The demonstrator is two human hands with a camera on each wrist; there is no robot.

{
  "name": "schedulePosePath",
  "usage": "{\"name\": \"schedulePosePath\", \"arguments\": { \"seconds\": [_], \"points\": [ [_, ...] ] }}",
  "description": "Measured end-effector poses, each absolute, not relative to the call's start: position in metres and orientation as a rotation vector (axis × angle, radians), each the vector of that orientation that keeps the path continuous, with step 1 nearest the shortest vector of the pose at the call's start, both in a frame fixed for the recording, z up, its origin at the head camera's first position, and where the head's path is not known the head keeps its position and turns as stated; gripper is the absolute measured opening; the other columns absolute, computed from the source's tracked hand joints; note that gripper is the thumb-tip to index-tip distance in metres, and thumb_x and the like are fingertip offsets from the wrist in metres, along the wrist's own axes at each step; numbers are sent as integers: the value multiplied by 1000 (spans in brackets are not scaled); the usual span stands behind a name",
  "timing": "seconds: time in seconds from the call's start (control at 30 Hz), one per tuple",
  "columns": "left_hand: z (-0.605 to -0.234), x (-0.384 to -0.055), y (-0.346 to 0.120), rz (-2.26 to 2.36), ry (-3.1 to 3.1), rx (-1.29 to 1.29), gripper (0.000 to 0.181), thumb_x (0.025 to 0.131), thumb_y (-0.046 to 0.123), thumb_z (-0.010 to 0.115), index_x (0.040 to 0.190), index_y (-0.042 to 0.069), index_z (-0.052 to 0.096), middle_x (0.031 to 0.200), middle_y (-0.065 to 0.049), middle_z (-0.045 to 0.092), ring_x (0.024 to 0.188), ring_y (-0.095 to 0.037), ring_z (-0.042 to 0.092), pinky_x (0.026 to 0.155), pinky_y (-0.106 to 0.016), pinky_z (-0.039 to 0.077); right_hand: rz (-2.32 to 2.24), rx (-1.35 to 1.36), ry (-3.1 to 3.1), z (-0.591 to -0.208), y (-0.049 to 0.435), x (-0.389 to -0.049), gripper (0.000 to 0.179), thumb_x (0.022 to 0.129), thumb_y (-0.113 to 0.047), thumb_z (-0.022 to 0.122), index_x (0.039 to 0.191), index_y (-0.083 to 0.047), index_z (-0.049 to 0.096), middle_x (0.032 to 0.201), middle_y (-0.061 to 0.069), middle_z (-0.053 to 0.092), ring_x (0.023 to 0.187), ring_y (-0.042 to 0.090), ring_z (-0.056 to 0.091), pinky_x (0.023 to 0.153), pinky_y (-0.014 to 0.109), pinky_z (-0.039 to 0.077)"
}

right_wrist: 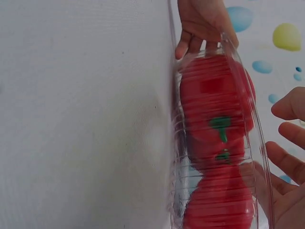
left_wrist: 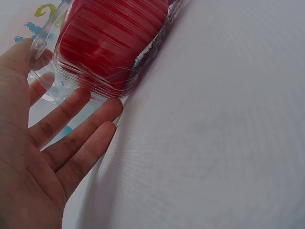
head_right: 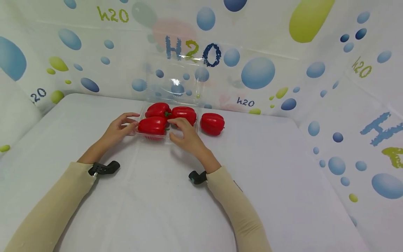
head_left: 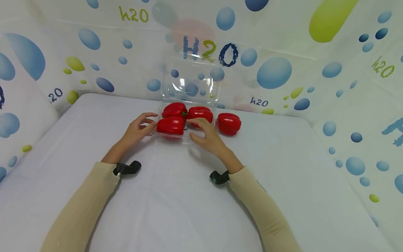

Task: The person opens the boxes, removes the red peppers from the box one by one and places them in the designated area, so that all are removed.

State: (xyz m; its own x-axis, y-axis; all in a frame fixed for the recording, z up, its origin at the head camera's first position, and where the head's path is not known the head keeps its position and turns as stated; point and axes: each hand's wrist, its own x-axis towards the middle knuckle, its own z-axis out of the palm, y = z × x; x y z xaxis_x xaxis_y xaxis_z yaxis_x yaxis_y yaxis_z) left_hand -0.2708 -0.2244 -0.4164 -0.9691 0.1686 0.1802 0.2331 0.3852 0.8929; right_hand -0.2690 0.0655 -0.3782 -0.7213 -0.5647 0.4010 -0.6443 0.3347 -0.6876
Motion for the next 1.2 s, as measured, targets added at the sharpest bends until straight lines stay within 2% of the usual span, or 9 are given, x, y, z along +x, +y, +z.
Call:
{"name": "schedulePosePath", "arguments": {
  "seconds": [0.27,0.53,0.87,1.2],
  "points": [
    [-414,-269,-225,-1682,-2566,-368,48,101,28,53,144,11,42,127,-23,55,95,-24,63,74,-14,53,1362,1170,-2472,-378,57,-269,50,85,3,68,132,1,52,132,17,52,124,33,48,99,48,48],
    [-415,-269,-225,-1684,-2573,-353,48,101,28,53,145,11,41,129,-23,54,103,-37,61,74,-14,53,1332,1173,-2531,-376,50,-270,53,86,-2,69,135,0,50,133,16,51,123,33,49,99,40,50],
    [-413,-268,-224,-1682,-2570,-365,49,101,28,53,145,12,41,130,-23,54,100,-31,62,74,-15,53,1331,1161,-2563,-376,46,-274,54,86,-4,69,136,-3,50,131,15,51,118,35,51,95,41,52],
    [-414,-269,-224,-1689,-2567,-364,49,101,26,53,146,12,40,130,-22,54,100,-29,63,75,-16,54,1378,1065,-2688,-371,42,-278,59,87,-8,70,140,-6,45,136,15,47,124,34,48,97,40,51]
  ]
}}
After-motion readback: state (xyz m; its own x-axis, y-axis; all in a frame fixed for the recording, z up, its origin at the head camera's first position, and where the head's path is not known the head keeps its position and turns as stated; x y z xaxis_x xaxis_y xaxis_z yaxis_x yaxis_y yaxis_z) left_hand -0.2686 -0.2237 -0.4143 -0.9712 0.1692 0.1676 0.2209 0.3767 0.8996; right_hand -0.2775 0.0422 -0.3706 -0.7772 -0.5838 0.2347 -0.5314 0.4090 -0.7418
